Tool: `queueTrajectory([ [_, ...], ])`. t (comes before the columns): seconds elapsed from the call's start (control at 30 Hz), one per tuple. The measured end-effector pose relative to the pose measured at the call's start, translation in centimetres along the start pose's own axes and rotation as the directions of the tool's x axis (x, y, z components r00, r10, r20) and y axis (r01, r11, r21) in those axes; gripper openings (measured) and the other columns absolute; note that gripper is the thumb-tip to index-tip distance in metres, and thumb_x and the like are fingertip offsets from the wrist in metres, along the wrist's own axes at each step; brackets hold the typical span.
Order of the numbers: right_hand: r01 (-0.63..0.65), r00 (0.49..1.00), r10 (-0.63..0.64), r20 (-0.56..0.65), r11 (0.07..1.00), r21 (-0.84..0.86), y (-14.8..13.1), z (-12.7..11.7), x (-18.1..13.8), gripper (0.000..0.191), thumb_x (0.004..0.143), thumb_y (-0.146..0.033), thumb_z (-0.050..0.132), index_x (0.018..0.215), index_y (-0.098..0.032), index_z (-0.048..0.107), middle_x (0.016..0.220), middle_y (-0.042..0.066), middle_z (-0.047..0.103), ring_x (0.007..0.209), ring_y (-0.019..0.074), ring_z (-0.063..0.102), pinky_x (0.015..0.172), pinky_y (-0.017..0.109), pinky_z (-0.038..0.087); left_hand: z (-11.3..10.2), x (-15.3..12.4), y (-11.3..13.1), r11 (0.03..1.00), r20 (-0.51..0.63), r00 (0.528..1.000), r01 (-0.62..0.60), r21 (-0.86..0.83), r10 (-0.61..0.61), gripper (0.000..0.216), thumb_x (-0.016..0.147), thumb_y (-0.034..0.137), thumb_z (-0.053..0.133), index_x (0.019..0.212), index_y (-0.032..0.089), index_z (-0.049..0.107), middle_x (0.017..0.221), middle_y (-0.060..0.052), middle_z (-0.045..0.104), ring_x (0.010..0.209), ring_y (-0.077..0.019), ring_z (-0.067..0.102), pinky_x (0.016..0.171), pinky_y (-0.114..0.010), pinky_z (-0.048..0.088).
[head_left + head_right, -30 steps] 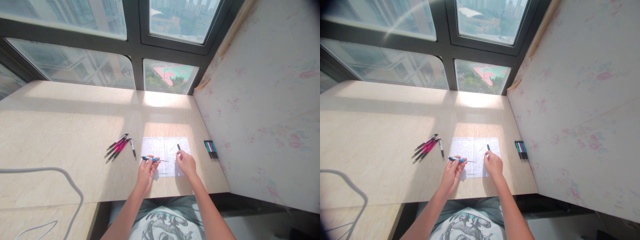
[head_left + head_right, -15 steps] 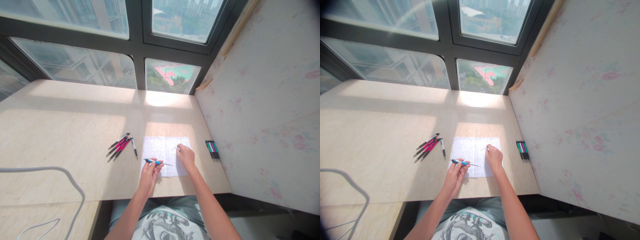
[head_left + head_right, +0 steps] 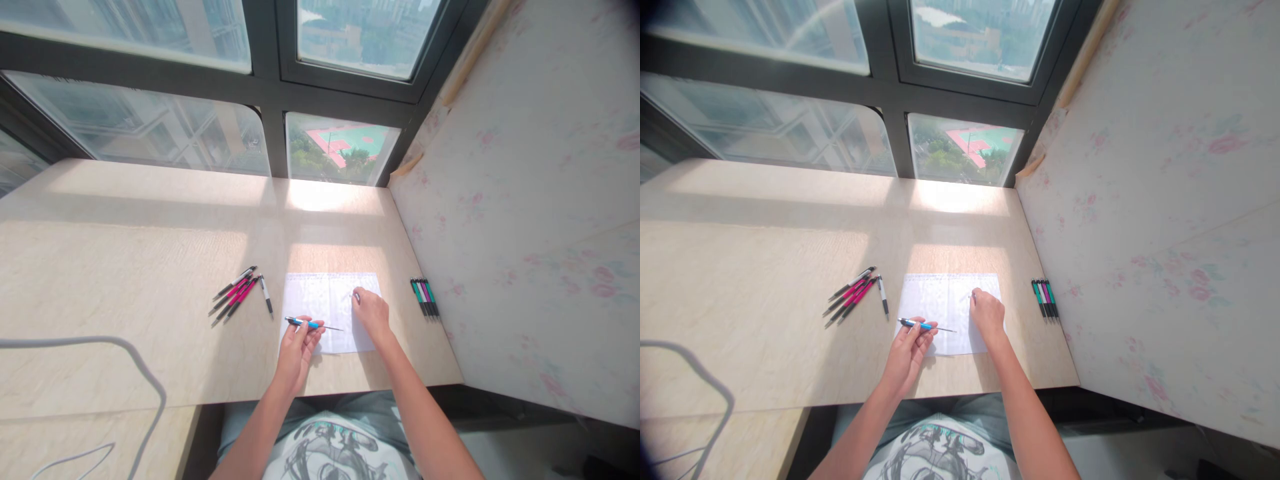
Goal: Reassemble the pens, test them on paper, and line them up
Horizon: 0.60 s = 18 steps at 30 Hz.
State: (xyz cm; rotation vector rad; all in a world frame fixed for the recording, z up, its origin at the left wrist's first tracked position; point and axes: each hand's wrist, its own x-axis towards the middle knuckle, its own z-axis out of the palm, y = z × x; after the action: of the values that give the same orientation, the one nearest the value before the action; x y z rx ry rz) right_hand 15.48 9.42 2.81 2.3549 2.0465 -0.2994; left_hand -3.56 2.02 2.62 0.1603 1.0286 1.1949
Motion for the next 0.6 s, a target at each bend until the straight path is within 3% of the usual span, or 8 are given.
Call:
queueTrajectory([
  [0.27, -0.034, 0.999, 0.034, -0.022, 0.999, -0.009, -0.09, 0.09, -0.05, 0.021, 0.094, -0.031, 0.047, 0.093, -0.024, 0.067, 0.085, 0.005, 0.072, 0.073, 0.0186, 0.065, 0.056, 0.027, 0.03, 0.09, 0.08, -0.03, 1.0, -0.007, 1.0, 0.008, 0.002, -0.008, 0.028, 0.078, 0.031, 0.072, 0.097, 0.017, 0.058, 0.093, -0.01, 0.074, 0.084, -0.0175, 0.071, 0.077, -0.026, 0.055],
  [0.6, -0.065, 0.998, 0.066, -0.02, 0.997, 0.044, -0.05, 0.23, -0.21, 0.021, 0.093, -0.031, 0.049, 0.102, -0.025, 0.067, 0.091, 0.006, 0.072, 0.076, 0.0183, 0.065, 0.059, 0.026, 0.033, -0.18, 0.43, -0.09, 1.0, 0.001, 1.0, 0.018, 0.006, -0.018, 0.024, 0.08, 0.03, 0.07, 0.097, 0.018, 0.058, 0.094, -0.01, 0.074, 0.084, -0.0162, 0.071, 0.077, -0.024, 0.055],
])
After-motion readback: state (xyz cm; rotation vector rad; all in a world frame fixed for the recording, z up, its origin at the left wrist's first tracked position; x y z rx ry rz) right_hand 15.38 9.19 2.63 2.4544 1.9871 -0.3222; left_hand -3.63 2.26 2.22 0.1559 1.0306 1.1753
